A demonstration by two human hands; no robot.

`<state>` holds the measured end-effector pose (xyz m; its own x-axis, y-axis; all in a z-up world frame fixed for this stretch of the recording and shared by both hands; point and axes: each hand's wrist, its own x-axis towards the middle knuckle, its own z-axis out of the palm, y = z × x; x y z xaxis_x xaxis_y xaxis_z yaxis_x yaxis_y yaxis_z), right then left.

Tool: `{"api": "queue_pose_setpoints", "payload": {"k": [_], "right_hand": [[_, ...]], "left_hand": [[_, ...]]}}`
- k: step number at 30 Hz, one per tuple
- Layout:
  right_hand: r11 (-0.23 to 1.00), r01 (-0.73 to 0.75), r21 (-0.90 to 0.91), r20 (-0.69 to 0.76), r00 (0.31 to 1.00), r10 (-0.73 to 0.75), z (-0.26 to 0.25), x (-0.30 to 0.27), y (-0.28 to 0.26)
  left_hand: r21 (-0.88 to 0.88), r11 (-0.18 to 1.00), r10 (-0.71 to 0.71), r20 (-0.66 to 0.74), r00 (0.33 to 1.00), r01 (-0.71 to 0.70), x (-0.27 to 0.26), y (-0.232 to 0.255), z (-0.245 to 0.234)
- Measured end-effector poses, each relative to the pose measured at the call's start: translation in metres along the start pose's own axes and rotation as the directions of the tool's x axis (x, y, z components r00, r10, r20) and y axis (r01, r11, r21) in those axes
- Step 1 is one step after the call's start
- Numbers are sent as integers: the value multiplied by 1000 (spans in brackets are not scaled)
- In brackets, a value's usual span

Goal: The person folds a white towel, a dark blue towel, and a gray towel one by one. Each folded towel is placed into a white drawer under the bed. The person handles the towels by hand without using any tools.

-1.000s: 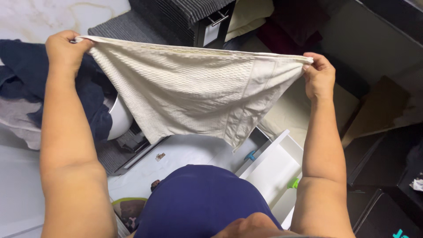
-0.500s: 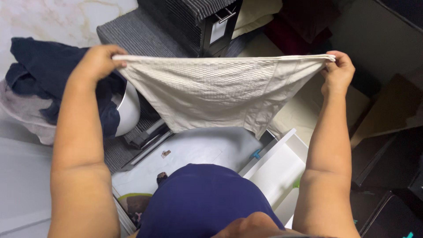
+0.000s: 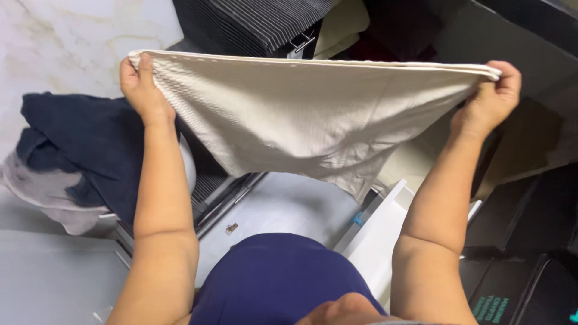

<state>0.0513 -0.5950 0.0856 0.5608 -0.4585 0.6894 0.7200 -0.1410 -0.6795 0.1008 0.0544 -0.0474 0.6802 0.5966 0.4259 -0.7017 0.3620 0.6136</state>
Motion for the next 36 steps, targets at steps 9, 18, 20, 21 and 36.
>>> {"api": "queue_pose_setpoints", "payload": {"k": [9, 18, 20, 21, 36], "right_hand": [[938, 347, 3, -194, 920, -340, -19, -29, -79], [809, -219, 545, 459, 886, -69, 221, -84, -61], [646, -393, 654, 539, 841, -34, 249, -95, -56], [622, -422, 659, 554, 832, -23, 256, -101, -55], [746, -447, 494, 642, 766, 33, 267, -123, -46]], "left_hand": [[442, 706, 565, 119, 817, -553, -8, 89, 35], [-205, 896, 425, 657, 622, -395, -69, 85, 244], [-202, 942, 331, 704, 629, -269, -82, 70, 264], [-198, 957, 290, 714, 637, -214, -86, 64, 264], [-248, 967, 132, 693, 709, 63, -98, 17, 228]]}}
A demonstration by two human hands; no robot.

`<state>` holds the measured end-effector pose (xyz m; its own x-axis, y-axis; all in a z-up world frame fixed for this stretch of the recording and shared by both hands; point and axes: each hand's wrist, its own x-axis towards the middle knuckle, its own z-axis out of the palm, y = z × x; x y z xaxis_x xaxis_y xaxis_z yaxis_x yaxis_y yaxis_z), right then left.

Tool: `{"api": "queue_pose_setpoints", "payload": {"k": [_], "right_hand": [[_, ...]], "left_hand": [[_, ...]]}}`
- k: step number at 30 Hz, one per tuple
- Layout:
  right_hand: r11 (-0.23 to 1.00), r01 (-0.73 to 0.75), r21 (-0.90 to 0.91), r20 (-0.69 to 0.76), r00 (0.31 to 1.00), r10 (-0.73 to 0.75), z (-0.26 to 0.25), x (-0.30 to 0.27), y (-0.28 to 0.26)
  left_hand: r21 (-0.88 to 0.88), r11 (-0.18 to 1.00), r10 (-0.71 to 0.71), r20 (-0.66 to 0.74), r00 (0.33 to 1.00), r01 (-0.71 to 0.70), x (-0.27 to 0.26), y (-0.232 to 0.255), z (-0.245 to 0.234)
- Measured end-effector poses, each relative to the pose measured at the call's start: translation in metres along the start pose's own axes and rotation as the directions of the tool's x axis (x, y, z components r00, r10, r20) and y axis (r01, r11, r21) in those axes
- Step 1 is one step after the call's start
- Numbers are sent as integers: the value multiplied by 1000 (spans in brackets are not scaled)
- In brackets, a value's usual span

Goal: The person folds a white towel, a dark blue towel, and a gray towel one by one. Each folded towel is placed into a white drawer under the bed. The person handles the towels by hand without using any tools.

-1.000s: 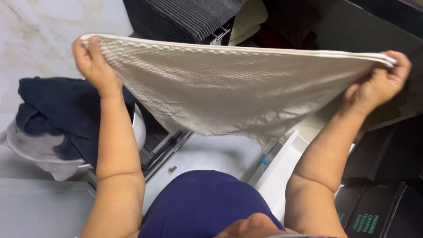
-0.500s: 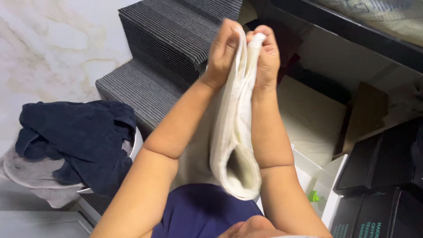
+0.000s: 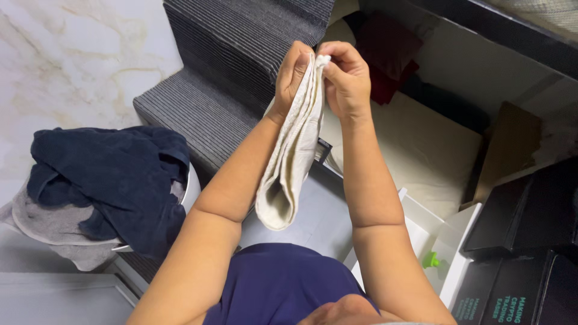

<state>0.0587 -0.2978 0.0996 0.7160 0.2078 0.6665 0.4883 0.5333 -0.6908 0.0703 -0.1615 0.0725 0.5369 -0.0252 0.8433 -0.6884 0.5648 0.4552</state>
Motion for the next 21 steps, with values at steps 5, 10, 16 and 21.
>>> {"api": "queue_pose_setpoints", "payload": {"k": [5, 10, 16, 21], "right_hand": [[938, -17, -345, -79, 997, -12, 9, 6, 15], [469, -21, -883, -107, 982, -158, 10, -13, 4], [189, 256, -948, 297, 925, 237, 27, -147, -55], [-60, -315, -947, -305, 827, 472, 5, -208, -39]], "left_hand": [[173, 985, 49, -118, 992, -28, -9, -28, -8], [588, 809, 137, -207, 969, 11, -16, -56, -21], [722, 675, 61, -263, 963, 155, -8, -83, -42], [829, 543, 89, -211, 973, 130, -11, -107, -63]]}}
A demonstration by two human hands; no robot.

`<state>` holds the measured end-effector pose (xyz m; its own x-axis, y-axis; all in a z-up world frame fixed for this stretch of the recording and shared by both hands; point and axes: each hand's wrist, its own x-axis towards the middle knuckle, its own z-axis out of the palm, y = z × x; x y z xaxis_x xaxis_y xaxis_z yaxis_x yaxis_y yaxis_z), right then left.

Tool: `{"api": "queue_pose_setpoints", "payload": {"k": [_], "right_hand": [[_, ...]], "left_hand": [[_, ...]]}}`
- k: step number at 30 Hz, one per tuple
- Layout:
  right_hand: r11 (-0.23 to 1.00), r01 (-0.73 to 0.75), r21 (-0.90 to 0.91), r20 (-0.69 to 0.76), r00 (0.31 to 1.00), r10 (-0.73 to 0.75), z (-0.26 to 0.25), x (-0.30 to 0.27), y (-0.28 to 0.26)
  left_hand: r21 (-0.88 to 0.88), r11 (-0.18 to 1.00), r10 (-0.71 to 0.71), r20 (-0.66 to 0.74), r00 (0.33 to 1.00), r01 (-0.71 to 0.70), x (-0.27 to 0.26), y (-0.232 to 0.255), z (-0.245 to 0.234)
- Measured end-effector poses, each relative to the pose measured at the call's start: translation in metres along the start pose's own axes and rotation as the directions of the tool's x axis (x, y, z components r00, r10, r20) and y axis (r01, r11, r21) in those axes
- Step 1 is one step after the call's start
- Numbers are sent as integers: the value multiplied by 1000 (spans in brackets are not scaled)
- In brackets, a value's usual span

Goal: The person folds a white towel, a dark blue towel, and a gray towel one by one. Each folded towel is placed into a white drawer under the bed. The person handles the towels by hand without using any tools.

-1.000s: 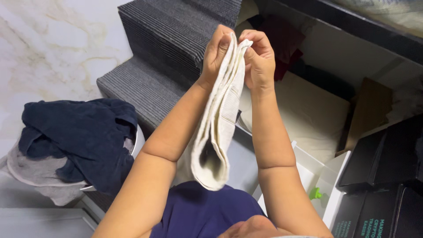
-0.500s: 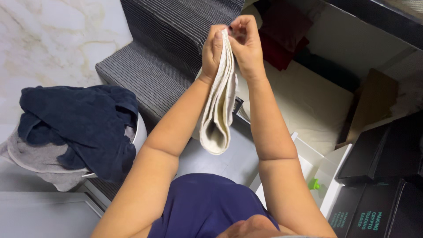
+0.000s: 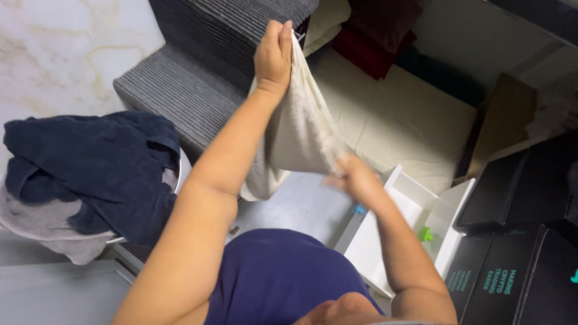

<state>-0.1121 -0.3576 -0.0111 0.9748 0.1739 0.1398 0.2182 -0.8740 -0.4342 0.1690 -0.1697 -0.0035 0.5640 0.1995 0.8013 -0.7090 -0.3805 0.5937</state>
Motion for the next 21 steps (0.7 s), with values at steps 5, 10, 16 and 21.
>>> {"api": "queue_pose_setpoints", "payload": {"k": [5, 10, 16, 21], "right_hand": [[944, 3, 329, -302, 948, 102, -40, 24, 62], [970, 109, 217, -238, 970, -56, -65, 46, 64], [983, 82, 165, -302, 953, -29, -85, 46, 56], [980, 33, 196, -416, 908, 52, -102, 48, 68]], "left_hand": [[-89, 981, -162, 125, 979, 174, -7, -42, -11], [-163, 902, -363, 214, 907, 399, -26, -78, -24], [-308, 900, -246, 228, 942, 309, -44, -86, -24], [-385, 856, -203, 365, 909, 346, -31, -68, -33]]}}
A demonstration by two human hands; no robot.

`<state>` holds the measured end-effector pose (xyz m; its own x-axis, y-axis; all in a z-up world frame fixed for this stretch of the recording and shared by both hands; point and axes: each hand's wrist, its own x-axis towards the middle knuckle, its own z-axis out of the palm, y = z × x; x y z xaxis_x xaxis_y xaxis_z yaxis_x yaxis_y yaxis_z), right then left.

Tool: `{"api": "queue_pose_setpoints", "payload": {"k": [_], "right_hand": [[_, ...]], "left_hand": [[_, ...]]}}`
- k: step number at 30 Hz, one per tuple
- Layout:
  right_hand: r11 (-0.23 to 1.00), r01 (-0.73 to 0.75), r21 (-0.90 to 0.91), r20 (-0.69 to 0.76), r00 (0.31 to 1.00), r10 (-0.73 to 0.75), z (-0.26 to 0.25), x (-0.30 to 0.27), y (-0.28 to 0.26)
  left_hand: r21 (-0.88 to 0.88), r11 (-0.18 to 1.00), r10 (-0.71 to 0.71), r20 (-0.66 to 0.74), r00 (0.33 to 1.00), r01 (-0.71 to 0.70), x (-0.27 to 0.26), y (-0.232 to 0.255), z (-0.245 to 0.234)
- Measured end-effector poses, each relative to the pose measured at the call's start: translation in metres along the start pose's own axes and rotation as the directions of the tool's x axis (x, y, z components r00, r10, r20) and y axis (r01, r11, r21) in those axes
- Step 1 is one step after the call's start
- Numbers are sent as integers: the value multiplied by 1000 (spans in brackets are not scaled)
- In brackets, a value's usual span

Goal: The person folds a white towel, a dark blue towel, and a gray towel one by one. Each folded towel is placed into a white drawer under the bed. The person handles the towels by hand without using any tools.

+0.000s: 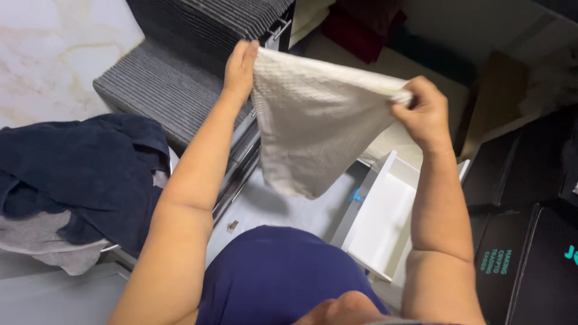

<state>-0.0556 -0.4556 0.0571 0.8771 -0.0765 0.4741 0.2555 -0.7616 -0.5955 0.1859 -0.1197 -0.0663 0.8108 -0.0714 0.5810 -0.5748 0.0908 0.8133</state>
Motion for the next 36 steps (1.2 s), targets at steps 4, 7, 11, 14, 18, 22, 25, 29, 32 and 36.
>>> {"api": "queue_pose_setpoints", "payload": {"k": [4, 7, 11, 14, 18, 22, 25, 29, 32, 36], "right_hand": [[999, -34, 1, 49, 998, 34, -1, -13, 14], [976, -45, 212, 15, 999, 43, -1, -12, 22], [996, -47, 70, 93, 995, 41, 6, -19, 26], [957, -115, 265, 46, 993, 107, 5, -15, 28], [977, -139, 163, 140, 983, 116, 9, -31, 45], [938, -317, 137, 319, 911, 261, 22, -52, 65], [862, -466, 199, 351, 855, 381, 32, -72, 82], [703, -554, 445, 384, 828, 409, 36, -74, 119], [780, -566, 266, 305, 817, 489, 40, -57, 171], [807, -554, 204, 196, 831, 521, 49, -11, 261]], "left_hand": [[75, 994, -82, 95, 992, 75, -11, 10, -5], [168, 985, -56, 117, 992, 36, -3, 15, -5], [-10, 987, -160, 88, 983, 162, -22, 14, -3], [-44, 960, -271, 117, 956, 277, -7, 21, -2], [-7, 961, -255, 367, 895, 277, -27, 22, -20], [234, 886, -456, 600, 657, 401, -38, 28, -42], [212, 853, -462, 733, 499, 477, -42, 28, -43], [261, 760, -536, 770, 346, 595, -25, 18, -21], [274, 809, -496, 794, 352, 521, 3, -17, 20], [464, 885, -418, 820, 390, -26, 56, -91, 103]]}}
